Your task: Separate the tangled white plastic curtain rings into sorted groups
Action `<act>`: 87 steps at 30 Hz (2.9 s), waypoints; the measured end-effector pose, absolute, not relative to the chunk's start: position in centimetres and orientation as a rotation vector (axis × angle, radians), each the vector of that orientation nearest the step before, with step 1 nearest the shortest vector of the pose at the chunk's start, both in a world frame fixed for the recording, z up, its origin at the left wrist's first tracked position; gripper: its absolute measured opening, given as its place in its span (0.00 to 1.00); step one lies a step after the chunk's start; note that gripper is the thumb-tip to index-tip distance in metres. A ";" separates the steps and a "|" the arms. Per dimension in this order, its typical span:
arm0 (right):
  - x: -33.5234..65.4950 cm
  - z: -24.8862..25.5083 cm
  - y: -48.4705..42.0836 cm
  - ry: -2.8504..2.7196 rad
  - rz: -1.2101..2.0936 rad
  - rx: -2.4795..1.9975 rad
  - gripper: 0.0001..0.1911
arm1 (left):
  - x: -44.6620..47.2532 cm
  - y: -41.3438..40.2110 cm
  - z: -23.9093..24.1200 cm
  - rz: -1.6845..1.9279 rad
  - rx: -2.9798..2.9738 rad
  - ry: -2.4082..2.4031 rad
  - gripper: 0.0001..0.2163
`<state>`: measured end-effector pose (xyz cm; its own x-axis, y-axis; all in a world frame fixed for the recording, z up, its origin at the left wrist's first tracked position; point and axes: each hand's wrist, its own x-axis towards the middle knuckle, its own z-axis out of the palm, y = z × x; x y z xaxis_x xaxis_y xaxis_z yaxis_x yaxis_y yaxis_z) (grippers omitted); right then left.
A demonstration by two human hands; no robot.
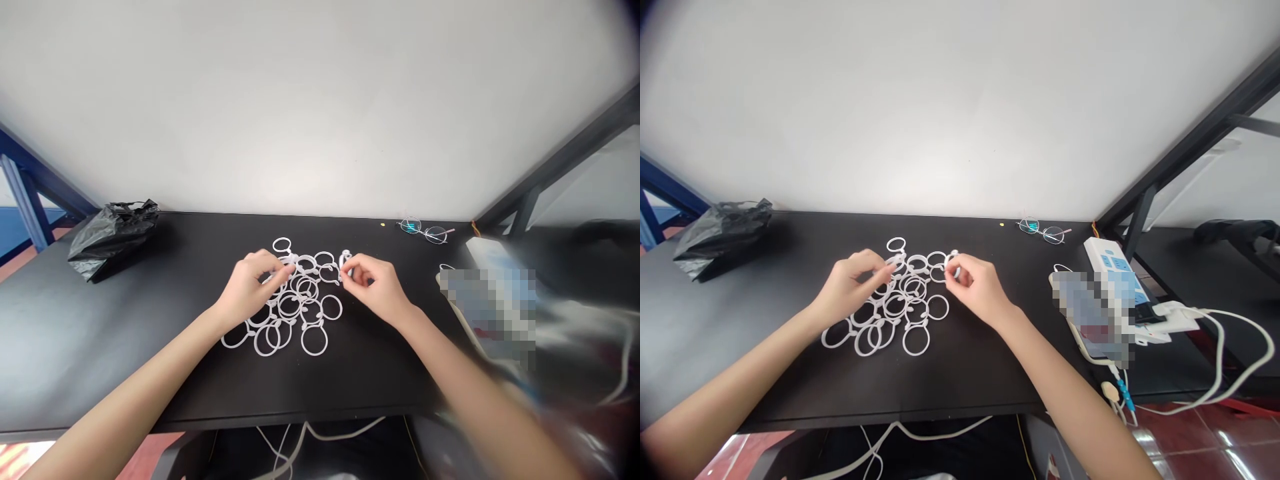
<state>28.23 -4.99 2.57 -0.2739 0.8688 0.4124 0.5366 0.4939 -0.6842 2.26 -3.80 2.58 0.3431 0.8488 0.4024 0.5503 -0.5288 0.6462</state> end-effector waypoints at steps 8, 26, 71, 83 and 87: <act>25.8 0.4 -5.5 -2.164 0.488 -0.909 0.09 | 2.1 -3.7 2.8 0.493 2.581 1.007 0.14; 25.4 0.4 -5.5 -2.012 0.598 -1.208 0.05 | 2.4 -3.9 2.5 0.669 2.403 1.058 0.03; 26.7 2.8 -5.4 -2.266 0.551 -1.325 0.04 | 4.2 -6.0 4.1 0.840 1.033 0.872 0.24; 26.2 3.5 -5.1 -2.111 0.703 -1.324 0.06 | 4.0 -5.6 4.2 0.897 0.919 0.813 0.19; 25.5 4.6 -5.8 -2.104 0.558 -1.105 0.06 | 4.1 -5.8 4.3 0.826 0.876 0.710 0.19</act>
<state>25.49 -5.82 4.64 -0.4033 0.8357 0.3729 0.5409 0.5464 -0.6395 4.07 -5.83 4.35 0.4975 0.8454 -0.1942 -0.3183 0.3862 0.8657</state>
